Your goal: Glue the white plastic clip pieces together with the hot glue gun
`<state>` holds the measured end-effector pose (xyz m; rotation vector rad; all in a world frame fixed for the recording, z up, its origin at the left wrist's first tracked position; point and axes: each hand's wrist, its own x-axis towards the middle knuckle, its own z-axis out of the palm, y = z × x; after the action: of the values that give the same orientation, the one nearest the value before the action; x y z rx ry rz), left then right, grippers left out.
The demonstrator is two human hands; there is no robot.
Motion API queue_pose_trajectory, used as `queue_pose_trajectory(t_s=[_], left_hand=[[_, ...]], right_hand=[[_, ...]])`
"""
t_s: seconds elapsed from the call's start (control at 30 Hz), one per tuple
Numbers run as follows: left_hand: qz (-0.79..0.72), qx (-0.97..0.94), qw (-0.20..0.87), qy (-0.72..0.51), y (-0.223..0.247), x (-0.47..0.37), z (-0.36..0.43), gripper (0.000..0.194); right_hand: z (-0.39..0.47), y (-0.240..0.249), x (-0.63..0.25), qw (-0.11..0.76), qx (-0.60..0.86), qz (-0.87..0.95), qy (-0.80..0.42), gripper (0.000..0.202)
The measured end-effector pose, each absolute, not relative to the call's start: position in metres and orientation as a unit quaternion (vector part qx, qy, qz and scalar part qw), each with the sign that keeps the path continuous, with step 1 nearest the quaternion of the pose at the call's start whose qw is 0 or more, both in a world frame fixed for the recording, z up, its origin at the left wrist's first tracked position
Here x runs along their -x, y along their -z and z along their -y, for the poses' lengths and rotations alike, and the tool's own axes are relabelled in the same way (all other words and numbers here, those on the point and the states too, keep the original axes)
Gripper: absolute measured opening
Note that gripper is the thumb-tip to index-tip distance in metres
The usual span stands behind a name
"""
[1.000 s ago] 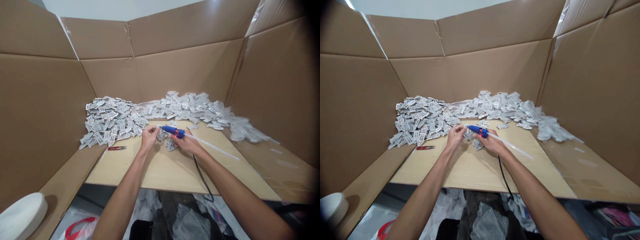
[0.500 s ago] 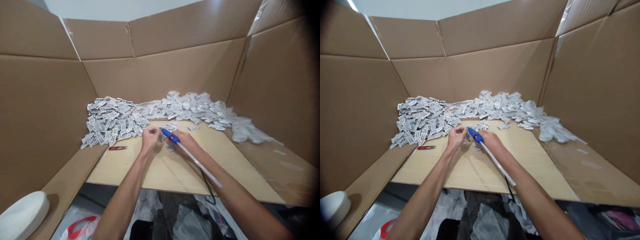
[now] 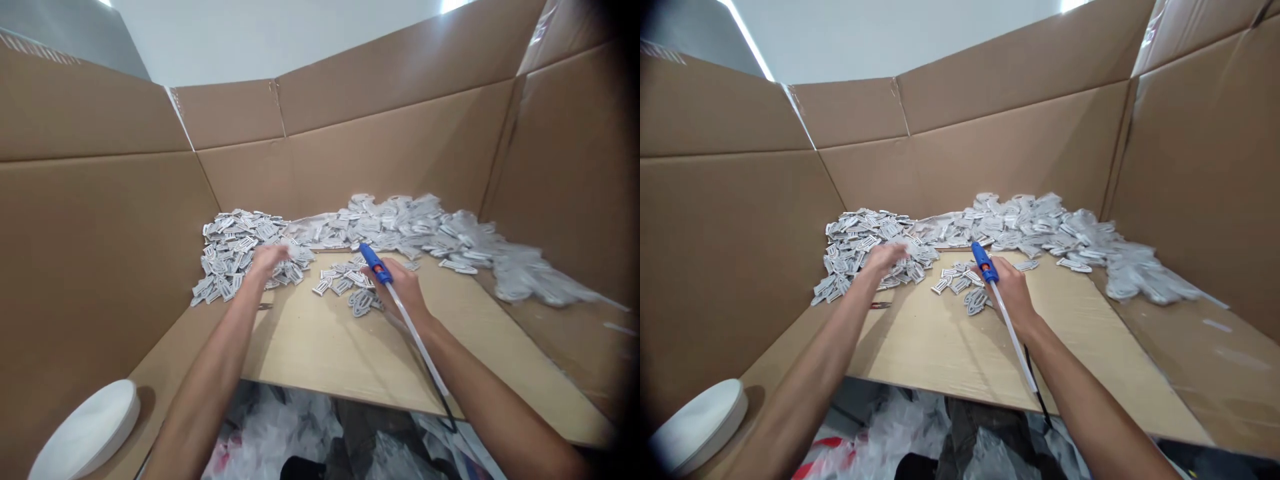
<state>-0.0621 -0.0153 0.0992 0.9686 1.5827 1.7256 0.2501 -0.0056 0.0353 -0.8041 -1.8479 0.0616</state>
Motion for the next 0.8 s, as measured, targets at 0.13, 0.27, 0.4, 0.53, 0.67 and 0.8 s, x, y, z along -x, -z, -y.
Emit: queue_pose_trajectory(t_s=[0.13, 0.27, 0.4, 0.53, 0.67, 0.8], left_hand=[[-0.492, -0.378, 0.176, -0.764, -0.135, 0.083, -0.005, 0.043], [-0.598, -0.614, 0.129, -0.498, -0.101, 0.051, 0.0, 0.024], [-0.634, -0.712, 0.131, -0.272, -0.05, 0.019, 0.014, 0.038], [-0.635, -0.727, 0.111, -0.239, -0.025, 0.012, 0.014, 0.037], [-0.632, -0.724, 0.103, -0.255, -0.022, 0.018, 0.008, 0.019], [-0.671, -0.661, 0.115, -0.316, -0.021, 0.03, 0.007, 0.01]], right_hand=[[0.003, -0.037, -0.242, 0.512, 0.382, 0.766, -0.071, 0.044], [-0.001, -0.035, -0.243, 0.471, 0.415, 0.771, -0.11, 0.044], [0.0, -0.035, -0.246, 0.443, 0.428, 0.776, -0.134, 0.043], [0.005, -0.037, -0.243, 0.439, 0.421, 0.779, -0.151, 0.04], [0.007, -0.037, -0.24, 0.431, 0.413, 0.787, -0.155, 0.039], [0.006, -0.035, -0.24, 0.421, 0.419, 0.789, -0.155, 0.04]])
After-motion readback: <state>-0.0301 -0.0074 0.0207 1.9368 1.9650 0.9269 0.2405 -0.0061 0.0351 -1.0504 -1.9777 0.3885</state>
